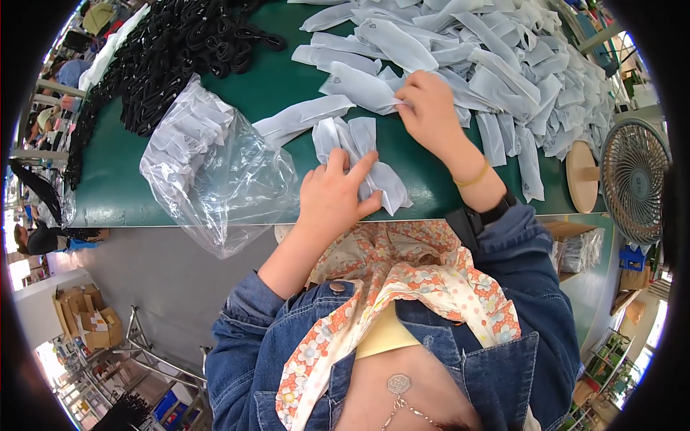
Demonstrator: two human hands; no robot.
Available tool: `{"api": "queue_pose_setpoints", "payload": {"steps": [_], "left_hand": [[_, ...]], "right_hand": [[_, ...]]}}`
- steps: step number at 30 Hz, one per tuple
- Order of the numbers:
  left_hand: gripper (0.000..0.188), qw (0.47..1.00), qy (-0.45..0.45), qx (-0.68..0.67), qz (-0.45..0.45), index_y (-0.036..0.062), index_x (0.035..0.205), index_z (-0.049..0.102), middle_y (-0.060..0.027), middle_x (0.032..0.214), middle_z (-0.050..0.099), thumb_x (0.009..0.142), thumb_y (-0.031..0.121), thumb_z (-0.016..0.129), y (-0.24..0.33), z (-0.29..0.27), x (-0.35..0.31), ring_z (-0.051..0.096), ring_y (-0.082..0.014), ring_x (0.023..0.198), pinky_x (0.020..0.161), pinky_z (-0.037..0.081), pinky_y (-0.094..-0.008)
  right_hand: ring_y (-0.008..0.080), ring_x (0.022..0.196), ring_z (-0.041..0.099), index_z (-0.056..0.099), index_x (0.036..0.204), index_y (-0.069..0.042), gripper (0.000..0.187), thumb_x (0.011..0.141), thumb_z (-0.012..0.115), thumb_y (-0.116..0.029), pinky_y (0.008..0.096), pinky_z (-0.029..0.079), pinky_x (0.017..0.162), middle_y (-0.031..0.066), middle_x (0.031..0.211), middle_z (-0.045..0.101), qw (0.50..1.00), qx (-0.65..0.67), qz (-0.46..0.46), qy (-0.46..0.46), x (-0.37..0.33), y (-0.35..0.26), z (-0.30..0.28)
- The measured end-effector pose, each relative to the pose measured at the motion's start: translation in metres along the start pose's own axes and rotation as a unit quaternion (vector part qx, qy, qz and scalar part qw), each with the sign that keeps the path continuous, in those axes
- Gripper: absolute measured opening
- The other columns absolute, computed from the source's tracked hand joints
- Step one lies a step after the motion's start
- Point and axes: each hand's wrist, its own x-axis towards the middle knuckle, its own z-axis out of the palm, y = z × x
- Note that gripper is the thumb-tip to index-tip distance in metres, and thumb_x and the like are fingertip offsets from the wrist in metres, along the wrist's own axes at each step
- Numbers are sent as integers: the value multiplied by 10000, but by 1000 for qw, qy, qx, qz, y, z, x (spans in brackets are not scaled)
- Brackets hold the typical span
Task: Packaging small white items into plastic bags at a factory workstation.
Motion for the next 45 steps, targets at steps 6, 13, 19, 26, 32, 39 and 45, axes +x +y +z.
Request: {"api": "queue_pose_setpoints", "payload": {"steps": [6,13,19,26,32,39,45], "left_hand": [[508,1000,15,-8,-2,234,1127,620,-65,859,463,641,365,686,-3,1,-4,544,-221,603,568,448,-345],[505,1000,18,-18,1,234,1124,621,-62,848,458,641,360,694,-1,2,-1,542,-220,605,559,442,-345],[545,1000,11,-12,-7,243,1157,602,-94,985,481,635,359,711,-2,0,-5,555,-227,614,596,476,-337],[648,1000,-18,11,6,303,1242,539,-137,1146,449,626,368,730,4,-12,-2,573,-236,625,606,516,-333],[645,998,-38,40,10,308,1272,512,-135,1166,434,661,308,720,1,-9,-7,581,-241,631,585,519,-345],[566,908,72,-386,-149,261,1253,529,-141,1165,445,711,173,668,-21,-4,-24,578,-270,620,564,516,-366],[485,993,42,-108,-15,248,1176,586,-144,1148,476,700,179,652,-6,-13,-16,593,-271,616,544,520,-365]], "right_hand": [[215,876,574,572,936,-23,177,836,625,-159,340,438,789,87,932,593,867,435,243,1,11,-30,-42],[193,836,575,561,1015,22,321,814,667,-205,283,448,785,134,938,609,951,175,217,-135,-31,-26,-17],[202,761,536,568,993,31,328,789,671,-204,297,452,707,130,885,568,884,229,311,-264,-31,-47,-25],[187,695,513,545,898,39,295,764,667,-194,313,427,623,104,779,544,874,307,244,-286,-42,-62,-20],[212,673,477,529,962,40,221,825,562,-129,333,416,610,88,746,470,809,289,296,-417,-20,-66,-25],[289,791,541,508,1149,22,339,825,507,-77,372,436,686,157,849,543,931,126,194,-282,-38,-72,-24],[397,787,570,538,1105,54,367,785,530,-127,436,469,727,213,870,599,873,339,168,-307,-34,-58,-9]]}}
